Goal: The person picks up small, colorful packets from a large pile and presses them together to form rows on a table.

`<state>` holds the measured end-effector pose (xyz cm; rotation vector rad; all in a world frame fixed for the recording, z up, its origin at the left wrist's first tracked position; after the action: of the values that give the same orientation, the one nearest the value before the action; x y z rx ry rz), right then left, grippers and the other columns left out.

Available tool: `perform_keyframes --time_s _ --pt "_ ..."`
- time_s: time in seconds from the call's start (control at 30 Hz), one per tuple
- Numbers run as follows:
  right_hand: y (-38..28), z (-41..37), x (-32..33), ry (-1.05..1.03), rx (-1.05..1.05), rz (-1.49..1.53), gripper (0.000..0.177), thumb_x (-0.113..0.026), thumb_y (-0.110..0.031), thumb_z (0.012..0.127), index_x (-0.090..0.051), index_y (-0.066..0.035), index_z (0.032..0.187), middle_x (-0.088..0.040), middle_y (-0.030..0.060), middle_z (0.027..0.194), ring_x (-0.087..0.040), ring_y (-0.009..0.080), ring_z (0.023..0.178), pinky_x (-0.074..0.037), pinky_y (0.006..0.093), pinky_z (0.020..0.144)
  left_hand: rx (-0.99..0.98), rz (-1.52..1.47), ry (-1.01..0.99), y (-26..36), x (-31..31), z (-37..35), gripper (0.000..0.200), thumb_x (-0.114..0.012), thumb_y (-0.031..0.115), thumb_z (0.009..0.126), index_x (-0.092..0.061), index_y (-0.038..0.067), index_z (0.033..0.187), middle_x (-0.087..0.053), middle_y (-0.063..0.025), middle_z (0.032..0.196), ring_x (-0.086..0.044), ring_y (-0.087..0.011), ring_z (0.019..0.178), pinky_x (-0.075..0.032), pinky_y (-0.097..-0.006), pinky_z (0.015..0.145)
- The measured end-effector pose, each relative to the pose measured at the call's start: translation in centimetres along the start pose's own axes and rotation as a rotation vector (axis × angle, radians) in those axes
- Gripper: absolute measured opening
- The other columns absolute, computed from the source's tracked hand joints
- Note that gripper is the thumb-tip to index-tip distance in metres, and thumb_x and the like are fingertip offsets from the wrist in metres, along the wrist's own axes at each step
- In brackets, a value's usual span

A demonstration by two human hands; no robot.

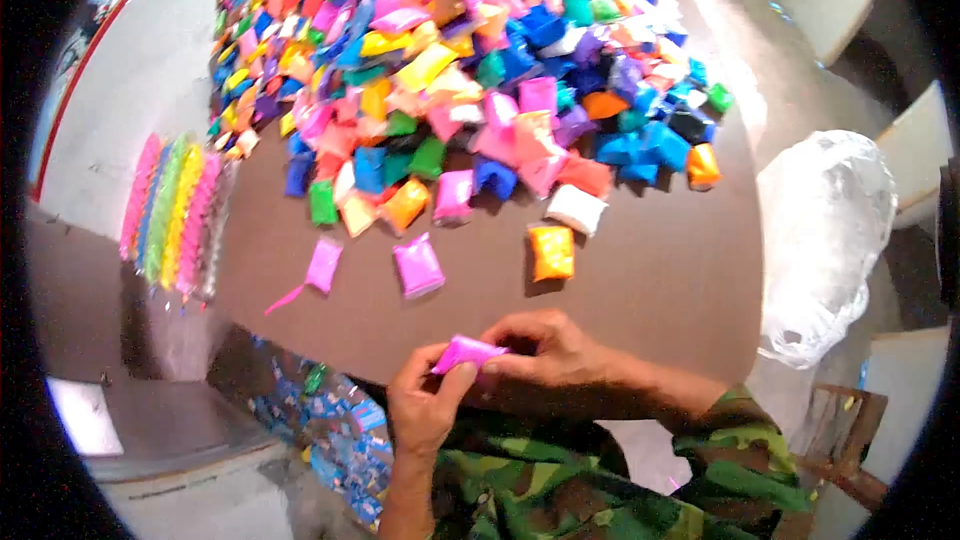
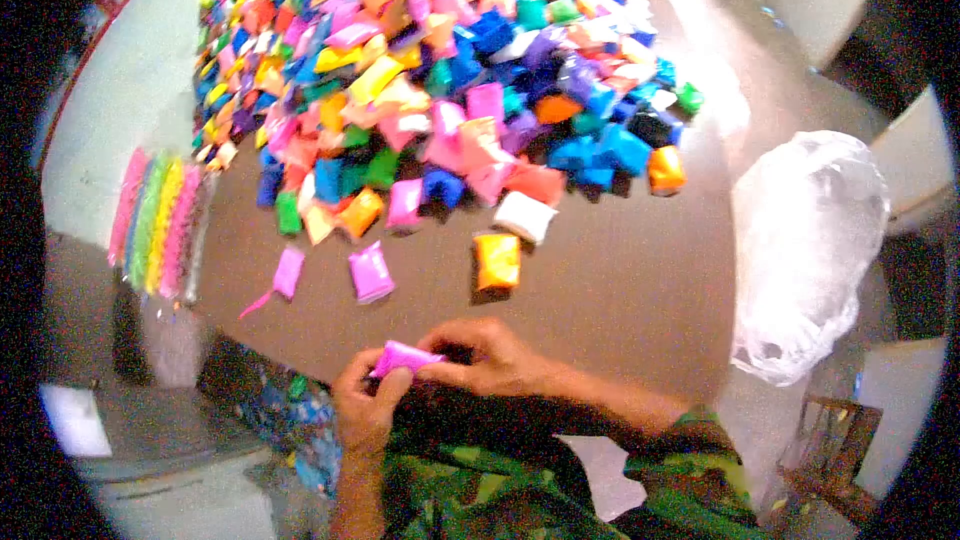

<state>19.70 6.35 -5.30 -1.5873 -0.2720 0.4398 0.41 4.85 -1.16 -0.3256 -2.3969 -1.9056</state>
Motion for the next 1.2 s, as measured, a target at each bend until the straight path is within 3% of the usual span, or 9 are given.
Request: perform_keyframes --time_s 0.07,0.1,0.33,0.57,0.7,0.8,0.93,1.1,1.2 --pt "-1.6 -0.2 0.4 0.019 0.013 -0.198 0.026 -0.078 -0.015 0.096 -0.074 -0.001 0.118 -0.077 0.0127 0.101 -0.073 0.0218 0.095 -0.058 0.0382 0.084 -0.067 -0.142 -0.02 -0.7 -0.5 0.4 0.032 -0.085 0.013 0.09 -0.073 -0.001 0.116 -0.073 -0.0034 0.106 -0.066 -0.012 0.095 -0.056 -0.0296 0.086" --pt "-2.2 1.6 -0.5 0.023 0.204 -0.122 0.027 -0.079 -0.016 0.095 -0.073 0.0 0.116 -0.076 0.0136 0.099 -0.072 0.022 0.093 -0.057 0.0376 0.081 -0.068 0.115 0.029 2.2 1.5 0.9 0.028 -0.084 0.014 0.09 -0.074 -0.001 0.112 -0.073 -0.003 0.102 -0.066 -0.0117 0.092 -0.055 -0.029 0.084" --pt "-2.7 -0.2 0.6 0.022 0.2 -0.186 0.031 -0.076 -0.022 0.098 -0.069 0.0 0.12 -0.074 0.0148 0.103 -0.071 0.021 0.091 -0.056 0.0376 0.079 -0.131 0.203 0.108 2.3 -0.7 0.4 0.019 -0.081 0.023 0.094 -0.073 0.005 0.095 -0.068 -0.0011 0.085 -0.06 -0.0134 0.077 -0.05 -0.0321 0.072" --pt "-2.3 -0.2 0.7 -0.02 0.193 -0.105 0.028 -0.073 -0.02 0.101 -0.069 0.001 0.119 -0.072 0.0139 0.099 -0.067 0.0185 0.091 -0.055 0.0359 0.08 -0.099 0.198 0.036 3.2 -0.9 0.3 0.031 -0.086 0.025 0.087 -0.073 0.005 0.107 -0.071 -0.0022 0.088 -0.065 -0.0162 0.083 -0.055 -0.0352 0.079" --pt "-2.9 -0.2 1.3 0.007 0.209 -0.034 0.026 -0.071 -0.02 0.104 -0.069 0.001 0.119 -0.073 0.0068 0.102 -0.065 0.0127 0.094 -0.054 0.0331 0.08 -0.071 0.22 0.018 2.2 -0.8 0.2 0.029 -0.087 0.019 0.088 -0.074 -0.002 0.102 -0.071 -0.0028 0.084 -0.062 -0.01 0.08 -0.052 -0.0279 0.074" --pt "-2.7 -0.3 0.7 -0.057 0.026 0.176 0.028 -0.071 -0.021 0.105 -0.068 0.001 0.122 -0.073 0.0046 0.103 -0.064 0.0107 0.097 -0.055 0.0313 0.084 -0.062 0.27 -0.005 1.7 -0.3 0.5 0.03 -0.085 0.019 0.085 -0.072 0.003 0.106 -0.071 -0.0044 0.088 -0.064 -0.0161 0.083 -0.054 -0.036 0.076" --pt "-2.8 -0.1 0.6 -0.024 0.172 0.044 0.032 -0.072 -0.023 0.105 -0.066 0.001 0.126 -0.072 0.0053 0.104 -0.064 0.0099 0.1 -0.055 0.0303 0.088 -0.082 0.26 -0.001 1.3 0.3 0.5 0.028 -0.086 0.021 0.088 -0.071 0.003 0.103 -0.071 -0.0042 0.091 -0.063 -0.015 0.083 -0.053 -0.035 0.076" --pt "-2.1 0.0 0.9 -0.056 0.009 0.158 0.034 -0.072 -0.022 0.104 -0.066 0.001 0.128 -0.071 0.0045 0.109 -0.065 0.0109 0.102 -0.055 0.031 0.09 -0.183 0.103 0.004 1.2 -0.4 0.6 0.023 -0.083 0.013 0.091 -0.072 0.0 0.106 -0.071 -0.003 0.086 -0.064 -0.0118 0.077 -0.055 -0.0295 0.073" --pt "-1.9 -0.3 0.6 -0.023 -0.043 0.297 0.032 -0.073 -0.023 0.104 -0.068 0.001 0.125 -0.072 0.0043 0.109 -0.065 0.0113 0.102 -0.055 0.0313 0.09 0.067 -0.008 -0.05 1.6 -1.6 0.2 0.033 -0.084 0.019 0.09 -0.071 0.001 0.115 -0.073 -0.0042 0.1 -0.067 -0.017 0.091 -0.055 -0.0361 0.086"
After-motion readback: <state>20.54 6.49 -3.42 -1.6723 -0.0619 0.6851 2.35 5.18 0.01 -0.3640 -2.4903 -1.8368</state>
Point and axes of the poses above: each hand's wrist, its own z-axis towards the middle knuckle, its own x-axis out of the back of the hand, y = z × x, the point moved 5 cm from there along z, towards the middle knuckle
